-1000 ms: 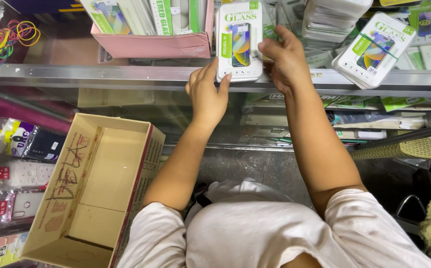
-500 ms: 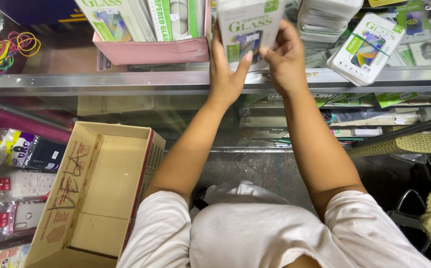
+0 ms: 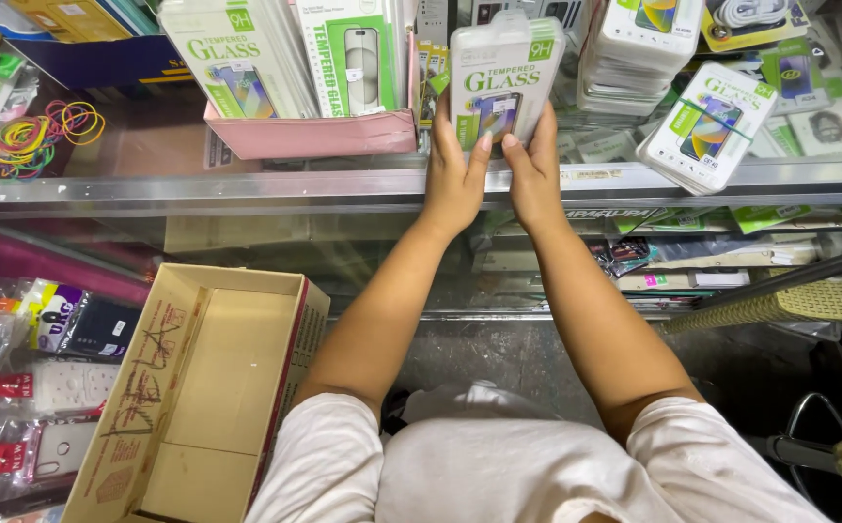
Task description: Bundling tempered glass screen protector packages with rubber bands and organizing them within a display case.
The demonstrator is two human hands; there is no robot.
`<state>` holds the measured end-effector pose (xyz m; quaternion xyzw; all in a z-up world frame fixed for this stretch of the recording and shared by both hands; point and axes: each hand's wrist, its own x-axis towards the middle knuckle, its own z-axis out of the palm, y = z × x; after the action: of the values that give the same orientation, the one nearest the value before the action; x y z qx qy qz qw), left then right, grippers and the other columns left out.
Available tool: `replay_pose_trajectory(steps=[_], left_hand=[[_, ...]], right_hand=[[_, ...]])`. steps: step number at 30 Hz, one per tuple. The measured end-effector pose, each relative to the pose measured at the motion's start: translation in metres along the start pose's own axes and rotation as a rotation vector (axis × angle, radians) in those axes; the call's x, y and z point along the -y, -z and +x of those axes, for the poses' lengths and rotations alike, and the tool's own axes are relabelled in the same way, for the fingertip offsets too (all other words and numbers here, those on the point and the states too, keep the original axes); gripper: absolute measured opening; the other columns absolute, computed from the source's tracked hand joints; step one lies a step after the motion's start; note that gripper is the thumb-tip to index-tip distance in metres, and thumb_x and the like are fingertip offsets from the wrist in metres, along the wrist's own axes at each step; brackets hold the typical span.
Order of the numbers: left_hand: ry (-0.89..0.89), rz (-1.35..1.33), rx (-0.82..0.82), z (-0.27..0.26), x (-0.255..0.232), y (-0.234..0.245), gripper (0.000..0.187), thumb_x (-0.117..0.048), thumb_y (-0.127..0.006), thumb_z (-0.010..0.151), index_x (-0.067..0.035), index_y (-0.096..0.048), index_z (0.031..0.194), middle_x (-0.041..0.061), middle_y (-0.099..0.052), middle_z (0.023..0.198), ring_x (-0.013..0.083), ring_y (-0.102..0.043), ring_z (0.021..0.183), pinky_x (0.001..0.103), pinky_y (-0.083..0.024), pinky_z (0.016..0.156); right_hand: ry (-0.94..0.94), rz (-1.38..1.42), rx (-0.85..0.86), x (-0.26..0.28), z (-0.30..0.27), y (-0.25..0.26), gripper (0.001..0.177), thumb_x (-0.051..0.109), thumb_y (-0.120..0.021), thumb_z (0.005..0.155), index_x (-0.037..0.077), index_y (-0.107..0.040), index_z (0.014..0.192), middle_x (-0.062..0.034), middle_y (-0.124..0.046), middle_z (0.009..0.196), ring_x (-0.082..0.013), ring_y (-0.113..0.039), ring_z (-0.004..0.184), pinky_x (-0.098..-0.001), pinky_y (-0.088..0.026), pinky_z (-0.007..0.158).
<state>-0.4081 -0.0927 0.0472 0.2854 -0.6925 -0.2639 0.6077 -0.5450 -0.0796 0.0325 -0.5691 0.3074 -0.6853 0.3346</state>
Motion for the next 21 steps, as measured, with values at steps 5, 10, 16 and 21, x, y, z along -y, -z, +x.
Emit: replay_pose_trajectory(steps=[5,10,16,21], left_hand=[[-0.048,0.177,0.031,-0.005,-0.003,0.006,0.073,-0.003,-0.057,0.102,0.0,-0.014,0.161,0.03,-0.036,0.159,0.0456,-0.042,0.147,0.048,-0.037,0.122],[-0.014,0.218,0.058,-0.009,-0.011,0.018,0.072,-0.001,-0.059,0.101,-0.001,-0.017,0.16,0.031,-0.043,0.151,0.0472,-0.049,0.14,0.048,-0.044,0.114],[-0.077,0.252,0.019,-0.02,-0.057,0.07,0.061,-0.005,-0.064,0.103,-0.002,-0.032,0.155,0.027,-0.054,0.147,0.0435,-0.059,0.133,0.045,-0.051,0.108],[-0.018,0.115,0.001,-0.051,-0.072,0.133,0.06,-0.007,-0.07,0.099,0.0,-0.04,0.151,0.022,-0.061,0.141,0.0325,-0.064,0.13,0.041,-0.051,0.111]], right_hand=[[0.007,-0.429,-0.11,0.004,-0.006,-0.007,0.066,0.002,-0.053,0.102,0.002,-0.023,0.161,-0.0199,-0.049,0.154,-0.0289,-0.053,0.141,-0.0393,-0.042,0.119],[-0.015,-0.636,-0.105,0.026,-0.011,-0.006,0.067,0.0,-0.059,0.099,0.002,-0.027,0.158,-0.0196,-0.058,0.142,-0.0291,-0.06,0.132,-0.039,-0.047,0.111],[0.085,-0.347,0.014,0.065,-0.022,-0.03,0.051,-0.004,-0.059,0.107,0.001,-0.039,0.153,-0.012,-0.06,0.138,-0.0218,-0.06,0.127,-0.0348,-0.048,0.112],[-0.023,-0.108,0.19,0.069,-0.038,-0.07,0.05,-0.002,-0.068,0.102,-0.001,-0.046,0.146,-0.0062,-0.062,0.13,-0.0164,-0.061,0.12,-0.032,-0.05,0.106]])
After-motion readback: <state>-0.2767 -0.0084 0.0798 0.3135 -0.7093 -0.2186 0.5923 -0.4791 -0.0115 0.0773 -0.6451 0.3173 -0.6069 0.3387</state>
